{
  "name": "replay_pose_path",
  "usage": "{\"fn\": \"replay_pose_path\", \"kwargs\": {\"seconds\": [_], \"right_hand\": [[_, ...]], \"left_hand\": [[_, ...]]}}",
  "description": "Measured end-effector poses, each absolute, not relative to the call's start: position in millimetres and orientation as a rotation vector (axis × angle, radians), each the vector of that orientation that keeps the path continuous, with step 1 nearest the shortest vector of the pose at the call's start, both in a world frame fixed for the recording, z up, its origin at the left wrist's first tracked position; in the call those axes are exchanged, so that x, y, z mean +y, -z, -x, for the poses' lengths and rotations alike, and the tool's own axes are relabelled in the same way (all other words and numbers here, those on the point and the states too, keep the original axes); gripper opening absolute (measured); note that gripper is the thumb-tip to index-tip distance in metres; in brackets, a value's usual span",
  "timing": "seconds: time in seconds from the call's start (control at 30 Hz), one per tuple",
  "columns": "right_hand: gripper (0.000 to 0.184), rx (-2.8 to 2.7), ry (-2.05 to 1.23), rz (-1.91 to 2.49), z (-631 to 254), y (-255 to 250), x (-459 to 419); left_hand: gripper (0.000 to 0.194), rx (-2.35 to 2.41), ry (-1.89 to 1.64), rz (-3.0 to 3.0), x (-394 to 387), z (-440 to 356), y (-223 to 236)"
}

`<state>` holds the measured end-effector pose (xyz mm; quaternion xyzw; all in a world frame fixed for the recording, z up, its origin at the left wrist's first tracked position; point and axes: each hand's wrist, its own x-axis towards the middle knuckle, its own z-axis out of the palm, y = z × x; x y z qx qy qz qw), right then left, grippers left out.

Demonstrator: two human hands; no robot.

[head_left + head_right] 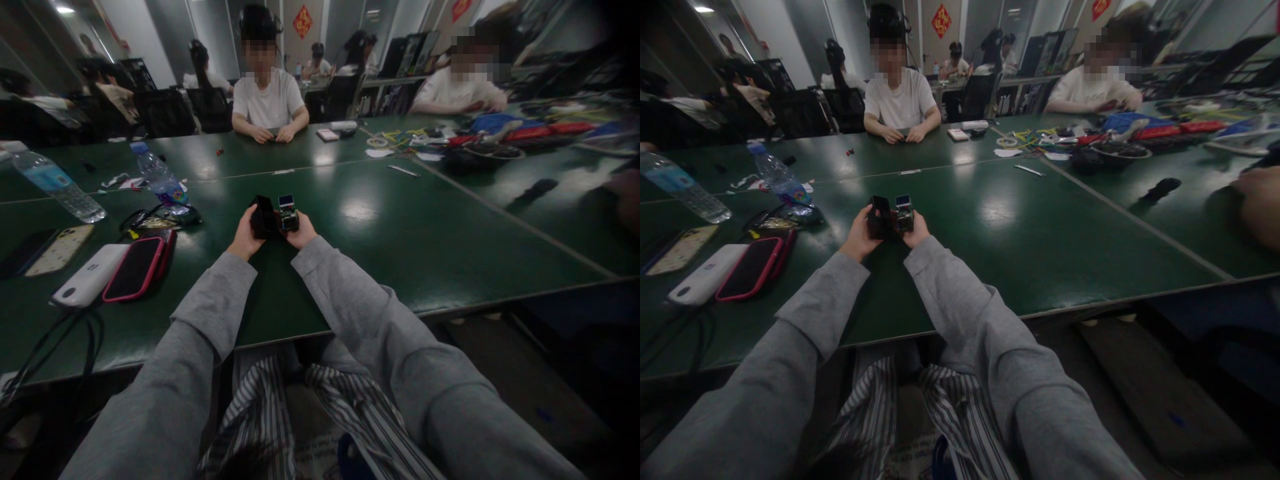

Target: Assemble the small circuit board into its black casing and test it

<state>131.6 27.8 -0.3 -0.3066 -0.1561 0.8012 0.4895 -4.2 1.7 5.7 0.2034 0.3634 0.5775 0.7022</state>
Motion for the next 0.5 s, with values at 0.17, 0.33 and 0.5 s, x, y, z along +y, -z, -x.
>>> {"fn": "replay_pose_path", "kwargs": {"seconds": [0.17, 0.33, 0.5], "right_hand": [[0.04, -0.378, -1.932, 0.763, -131.6, 1.0, 27.6], [0.037, -0.371, -1.932, 0.772, -132.0, 3.3, 30.5], [0.036, -0.369, -1.909, 0.798, -132.2, 4.7, 34.3]], "left_hand": [[0.025, 0.84, -1.299, -0.459, 3.1, 5.9, -3.0], [0.027, 0.832, -1.286, -0.475, 5.0, 5.3, -0.9], [0.024, 0.843, -1.323, -0.44, 7.6, 3.9, 3.1]]}}
